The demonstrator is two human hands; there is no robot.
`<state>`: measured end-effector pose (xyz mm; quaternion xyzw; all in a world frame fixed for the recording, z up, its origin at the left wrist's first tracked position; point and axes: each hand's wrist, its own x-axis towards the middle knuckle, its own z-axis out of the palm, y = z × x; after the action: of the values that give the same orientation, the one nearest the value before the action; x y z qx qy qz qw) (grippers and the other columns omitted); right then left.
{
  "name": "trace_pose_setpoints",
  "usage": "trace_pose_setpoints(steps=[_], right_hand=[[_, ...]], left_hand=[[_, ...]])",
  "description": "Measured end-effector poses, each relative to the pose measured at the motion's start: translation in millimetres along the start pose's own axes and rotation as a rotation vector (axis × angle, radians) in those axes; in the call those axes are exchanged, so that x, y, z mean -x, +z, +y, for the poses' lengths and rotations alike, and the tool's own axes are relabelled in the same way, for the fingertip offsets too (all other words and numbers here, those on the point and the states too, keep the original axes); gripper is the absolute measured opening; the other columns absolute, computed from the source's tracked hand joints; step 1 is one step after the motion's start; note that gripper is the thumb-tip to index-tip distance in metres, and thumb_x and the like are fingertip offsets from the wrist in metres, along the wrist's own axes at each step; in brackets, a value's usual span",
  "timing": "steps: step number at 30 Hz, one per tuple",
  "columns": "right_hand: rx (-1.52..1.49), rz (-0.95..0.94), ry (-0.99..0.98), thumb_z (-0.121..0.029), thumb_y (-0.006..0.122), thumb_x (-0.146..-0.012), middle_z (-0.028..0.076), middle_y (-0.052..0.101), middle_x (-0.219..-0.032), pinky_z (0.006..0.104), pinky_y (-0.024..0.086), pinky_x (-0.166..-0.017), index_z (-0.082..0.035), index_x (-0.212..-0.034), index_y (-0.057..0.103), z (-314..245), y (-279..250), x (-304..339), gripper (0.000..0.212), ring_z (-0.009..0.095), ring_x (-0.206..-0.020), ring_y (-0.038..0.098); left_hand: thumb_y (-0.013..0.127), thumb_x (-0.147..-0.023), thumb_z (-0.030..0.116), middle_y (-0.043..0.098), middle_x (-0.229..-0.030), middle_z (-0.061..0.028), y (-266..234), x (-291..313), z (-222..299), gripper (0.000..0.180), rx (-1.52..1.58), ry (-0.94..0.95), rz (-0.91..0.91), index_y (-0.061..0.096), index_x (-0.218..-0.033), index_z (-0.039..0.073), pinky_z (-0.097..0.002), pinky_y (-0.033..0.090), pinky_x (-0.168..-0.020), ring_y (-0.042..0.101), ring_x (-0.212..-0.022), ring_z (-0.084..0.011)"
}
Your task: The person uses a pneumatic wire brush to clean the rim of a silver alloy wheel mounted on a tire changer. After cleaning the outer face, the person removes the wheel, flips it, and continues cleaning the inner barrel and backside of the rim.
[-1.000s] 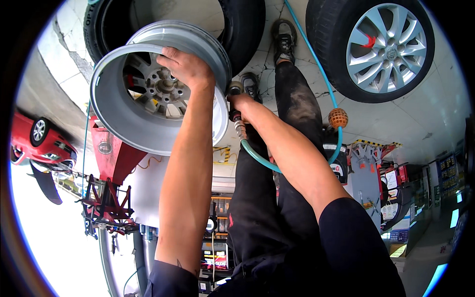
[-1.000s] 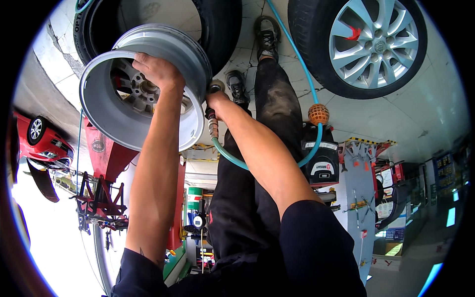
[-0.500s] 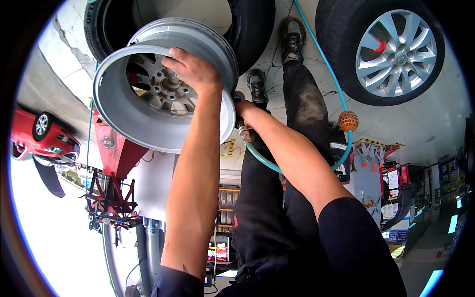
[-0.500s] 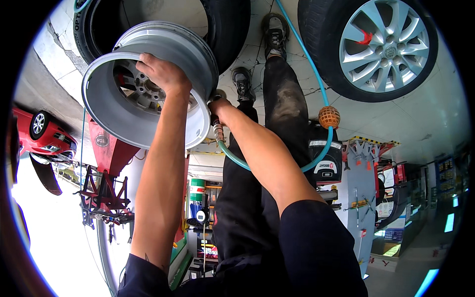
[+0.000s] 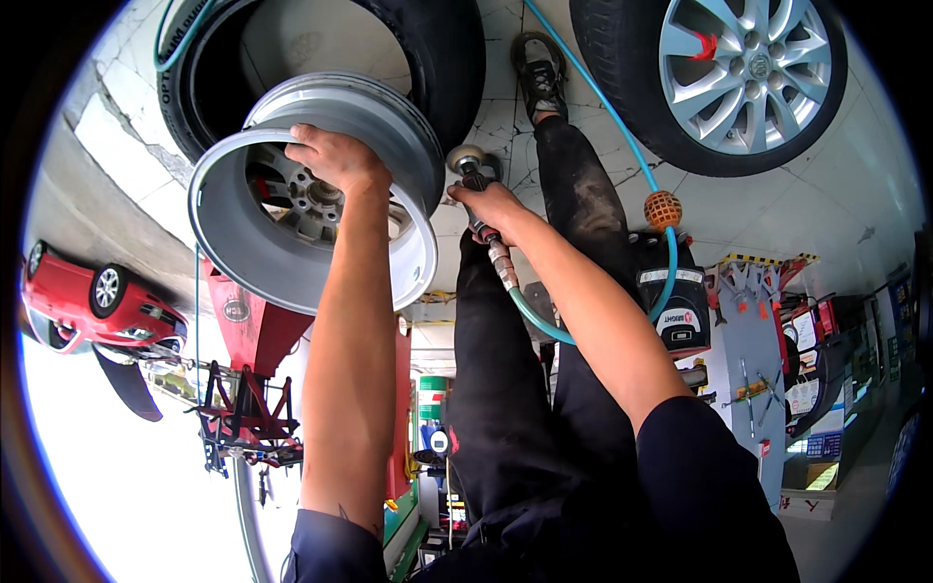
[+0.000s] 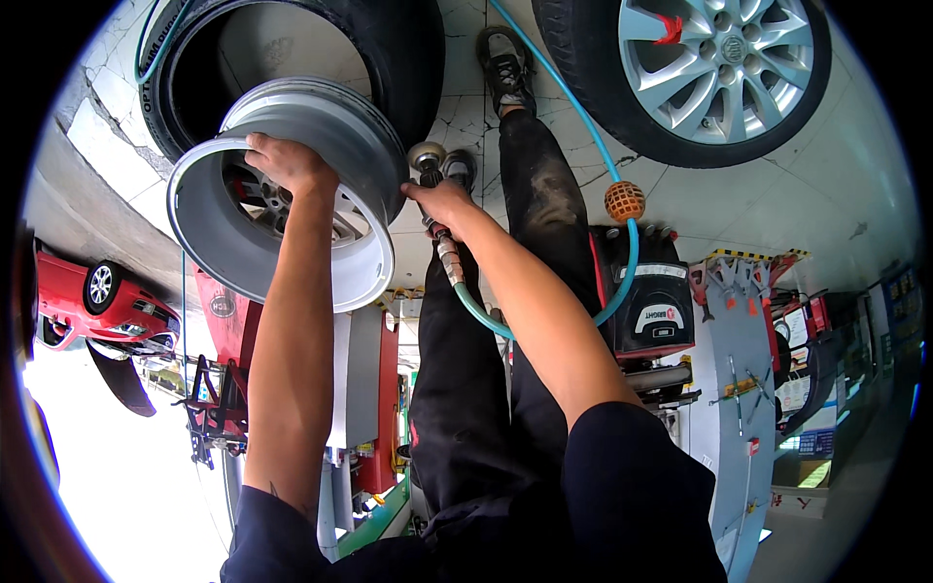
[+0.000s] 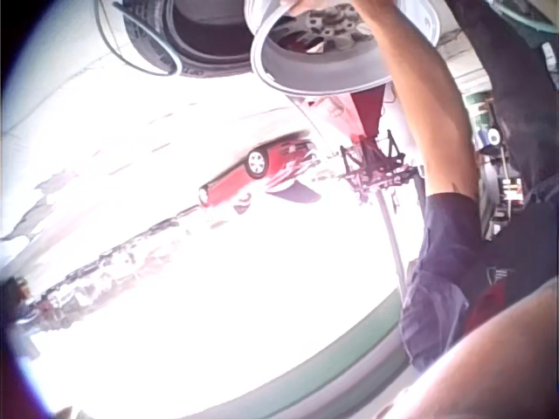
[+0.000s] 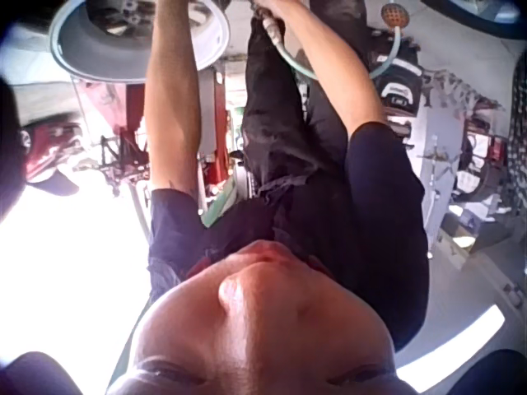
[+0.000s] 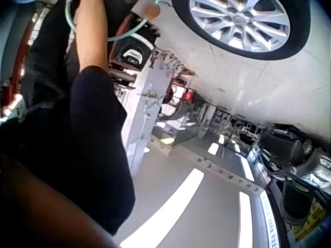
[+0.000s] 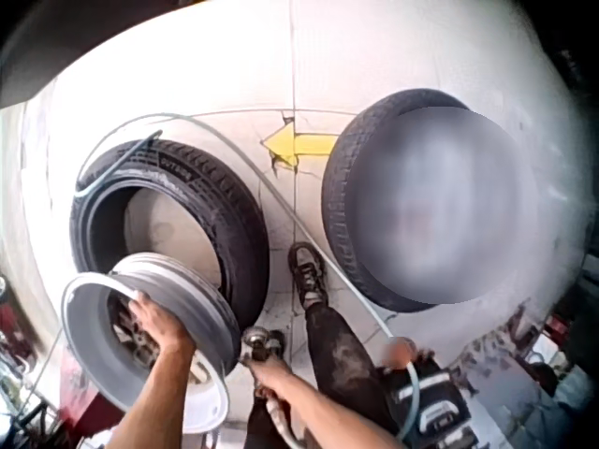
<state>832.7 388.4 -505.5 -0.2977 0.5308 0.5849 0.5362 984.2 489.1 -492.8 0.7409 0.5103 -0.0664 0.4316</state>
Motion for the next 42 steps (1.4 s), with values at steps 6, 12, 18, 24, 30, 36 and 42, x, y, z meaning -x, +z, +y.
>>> trace_pose_setpoints(steps=[6, 12, 18, 24, 30, 36, 42], right_hand=[[-0.407, -0.131, -0.212, -0.036, 0.067, -0.076, 0.002, 0.053, -0.072, 0.0218, 0.044, -0.043, -0.004, -0.09, 0.051, -1.5, -40.3, 51.7, 0.038, 0.009, -0.059, 0.054], [-0.337, -0.168, -0.594, -0.033, 0.071, -0.07, 0.003, 0.055, -0.079, 0.0217, 0.047, -0.046, -0.005, -0.096, 0.051, -47.5, -3.3, 72.1, 0.044, 0.011, -0.071, 0.055], [0.058, -0.087, -0.922, -0.035, 0.069, -0.072, 0.007, 0.057, -0.09, 0.0189, 0.049, -0.048, 0.001, -0.105, 0.051, -91.9, 64.6, 83.4, 0.052, 0.012, -0.082, 0.056], [0.375, 0.008, -0.966, -0.035, 0.068, -0.073, 0.005, 0.053, -0.081, 0.0179, 0.048, -0.048, 0.002, -0.107, 0.053, -115.2, 142.1, 91.5, 0.053, 0.007, -0.057, 0.052], [0.469, 0.079, -1.01, -0.035, 0.067, -0.075, 0.005, 0.052, -0.08, 0.0196, 0.048, -0.051, 0.0, -0.106, 0.049, -142.3, 204.4, 88.9, 0.05, 0.009, -0.059, 0.054], [0.59, 0.083, -0.937, -0.033, 0.07, -0.072, 0.003, 0.053, -0.072, 0.0222, 0.047, -0.055, -0.005, -0.089, 0.052, -153.7, 249.4, 74.0, 0.038, 0.01, -0.058, 0.055], [0.848, 0.193, -0.928, -0.031, 0.071, -0.069, 0.001, 0.05, -0.07, 0.0216, 0.043, -0.054, -0.004, -0.088, 0.052, -145.5, 249.4, 68.9, 0.038, 0.009, -0.059, 0.05]], left_hand=[[0.023, -0.092, 0.042, 0.048, -0.113, -0.024, -10.6, -3.5, -12.1, 0.051, 0.058, 0.09, -0.039, 0.028, -0.124, 0.004, -0.043, 0.041, -0.082, 0.05, -0.1, -0.0374], [0.022, -0.092, 0.043, 0.046, -0.115, -0.0275, -33.4, -8.8, -22.2, 0.054, 0.187, 0.063, -0.176, 0.026, -0.125, 0.001, -0.0431, 0.037, -0.089, 0.047, -0.105, -0.0385], [0.061, -0.076, 0.014, 0.029, -0.129, -0.0229, -223.1, -39.3, -84.6, 0.056, -0.361, 0.809, 0.107, 0.033, -0.122, -0.002, -0.0432, 0.029, -0.097, 0.031, -0.119, -0.037], [0.069, -0.073, 0.032, 0.035, -0.125, -0.0213, -372.9, -50.2, -237.4, 0.079, -0.303, -0.181, 0.25, 0.026, -0.127, -0.003, -0.0429, 0.031, -0.096, 0.036, -0.116, -0.0349], [0.064, -0.077, 0.021, 0.05, -0.115, -0.0211, -343.3, -18.5, -259.4, 0.06, 0.257, -0.254, 0.077, 0.034, -0.123, -0.004, -0.0348, 0.036, -0.092, 0.049, -0.107, -0.0299], [0.063, -0.077, 0.016, 0.056, -0.107, -0.02, -345.8, -26.4, -262.9, 0.049, 0.164, -0.226, 0.134, 0.041, -0.116, -0.004, -0.0359, 0.041, -0.085, 0.055, -0.098, -0.029], [0.061, -0.078, 0.013, 0.059, -0.099, -0.0177, -357.6, -35.0, -250.6, 0.04, 0.112, -0.153, 0.039, 0.047, -0.111, -0.005, -0.0337, 0.043, -0.082, 0.058, -0.092, -0.0259]])
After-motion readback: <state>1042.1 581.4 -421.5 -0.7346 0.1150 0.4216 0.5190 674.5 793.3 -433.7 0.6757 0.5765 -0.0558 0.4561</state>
